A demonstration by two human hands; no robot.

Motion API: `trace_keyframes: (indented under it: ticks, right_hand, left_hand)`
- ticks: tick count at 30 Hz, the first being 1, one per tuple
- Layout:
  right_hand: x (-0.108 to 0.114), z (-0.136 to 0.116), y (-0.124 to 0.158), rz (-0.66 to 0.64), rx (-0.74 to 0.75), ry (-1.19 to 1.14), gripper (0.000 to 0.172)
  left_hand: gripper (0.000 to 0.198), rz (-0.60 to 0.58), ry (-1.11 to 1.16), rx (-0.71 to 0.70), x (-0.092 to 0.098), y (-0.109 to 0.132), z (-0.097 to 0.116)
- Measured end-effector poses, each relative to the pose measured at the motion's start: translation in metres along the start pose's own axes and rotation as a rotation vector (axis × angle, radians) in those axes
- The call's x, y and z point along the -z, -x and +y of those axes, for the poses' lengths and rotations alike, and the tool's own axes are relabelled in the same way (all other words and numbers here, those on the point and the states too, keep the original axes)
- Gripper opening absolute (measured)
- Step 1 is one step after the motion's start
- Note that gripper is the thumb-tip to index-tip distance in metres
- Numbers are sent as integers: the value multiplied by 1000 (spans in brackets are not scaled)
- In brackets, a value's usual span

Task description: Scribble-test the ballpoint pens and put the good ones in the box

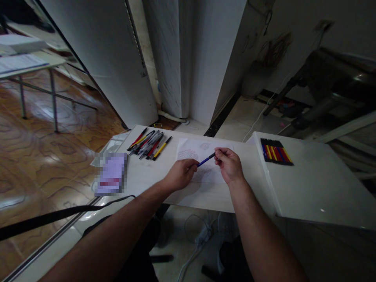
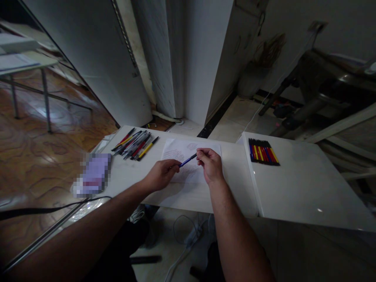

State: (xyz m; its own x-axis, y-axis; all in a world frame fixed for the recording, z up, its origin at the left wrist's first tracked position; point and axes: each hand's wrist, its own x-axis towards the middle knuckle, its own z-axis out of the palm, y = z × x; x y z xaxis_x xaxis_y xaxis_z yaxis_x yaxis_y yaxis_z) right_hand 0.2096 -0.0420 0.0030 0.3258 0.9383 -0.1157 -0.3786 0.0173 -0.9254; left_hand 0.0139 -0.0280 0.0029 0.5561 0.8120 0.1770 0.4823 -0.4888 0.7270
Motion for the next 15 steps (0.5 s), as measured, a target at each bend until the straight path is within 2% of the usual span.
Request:
trace_keyframes:
  ticks: [6,11,15]
  right_hand:
    - [-1,-3,2,-31,3,7,22]
    - [-4,-5,5,-54,-8,-47,34]
    - [-5,-1,4,8,-37,0,32]
  left_hand:
    - [23,-34,76,56,1,-1,2]
    - [19,19,30,81,0,-1,3]
    - [16,66,18,85,-1,-1,4]
